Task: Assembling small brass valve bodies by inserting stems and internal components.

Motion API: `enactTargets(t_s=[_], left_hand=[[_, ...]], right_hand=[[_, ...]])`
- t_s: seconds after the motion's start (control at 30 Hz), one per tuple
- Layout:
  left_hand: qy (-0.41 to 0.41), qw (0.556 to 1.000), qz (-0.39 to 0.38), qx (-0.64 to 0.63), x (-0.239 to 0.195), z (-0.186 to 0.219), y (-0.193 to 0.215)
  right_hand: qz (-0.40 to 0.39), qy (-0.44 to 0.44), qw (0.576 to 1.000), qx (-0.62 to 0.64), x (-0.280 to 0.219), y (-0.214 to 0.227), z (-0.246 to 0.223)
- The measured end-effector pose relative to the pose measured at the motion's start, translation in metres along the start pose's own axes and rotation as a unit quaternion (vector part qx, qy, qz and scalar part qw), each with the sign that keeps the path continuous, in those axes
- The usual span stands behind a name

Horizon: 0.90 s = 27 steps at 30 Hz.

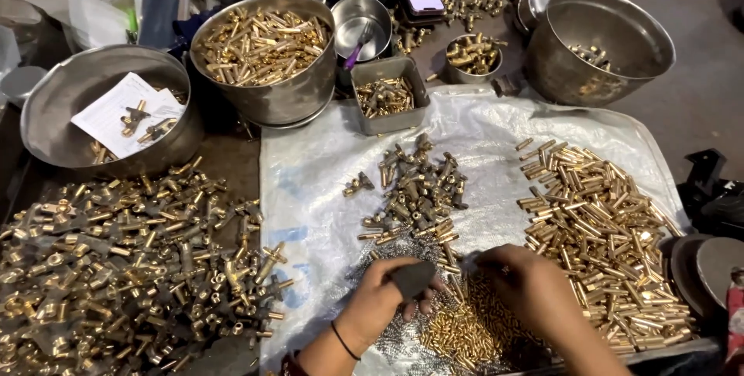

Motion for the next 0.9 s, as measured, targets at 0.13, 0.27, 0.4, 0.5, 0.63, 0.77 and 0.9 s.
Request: enactTargets(t_s=[0.13, 0.27, 0.4, 0.5, 0.63, 0.77, 0.9], left_hand=[[-0.002, 0.999, 0.036, -0.016, 0.000, 0.002, 0.006], [-0.011, 0.998, 0.049, -0.024, 0.002, 0.000, 0.012], [0.036, 0.996, 0.047, -0.069, -0.002, 0.008, 0.006], [0.079, 0.991, 0.040, -0.103, 0.000, -0.007, 0.008], [0.106, 0.981, 0.055, -0.153, 0.000, -0.015, 0.006], [0.121, 0.971, 0.090, -0.183, 0.001, -0.021, 0.011], [0.117, 0.973, 0.096, -0.172, 0.003, -0.032, 0.012]], right_hand=[[0.025, 0.193, 0.968, -0.159, -0.013, -0.012, -0.017], [0.033, 0.210, 0.956, -0.204, -0.009, -0.018, -0.018], [-0.026, 0.166, 0.954, -0.249, -0.004, -0.017, -0.024], [-0.004, 0.230, 0.964, -0.131, -0.012, -0.014, -0.046], [0.037, 0.357, 0.931, 0.065, -0.034, -0.016, -0.092], [0.030, 0.362, 0.931, 0.031, -0.040, -0.029, -0.104], [0.079, 0.393, 0.916, 0.000, -0.043, -0.033, -0.103]])
Point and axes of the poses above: each hand's wrist, its own x-axis towards the middle knuckle, its own y-axis out of the back of the hand, z = x × y, the point moved 4 cm from there along x, towards the middle knuckle, and after that the axes turned 7 degrees about z, right-handed, at the moved point
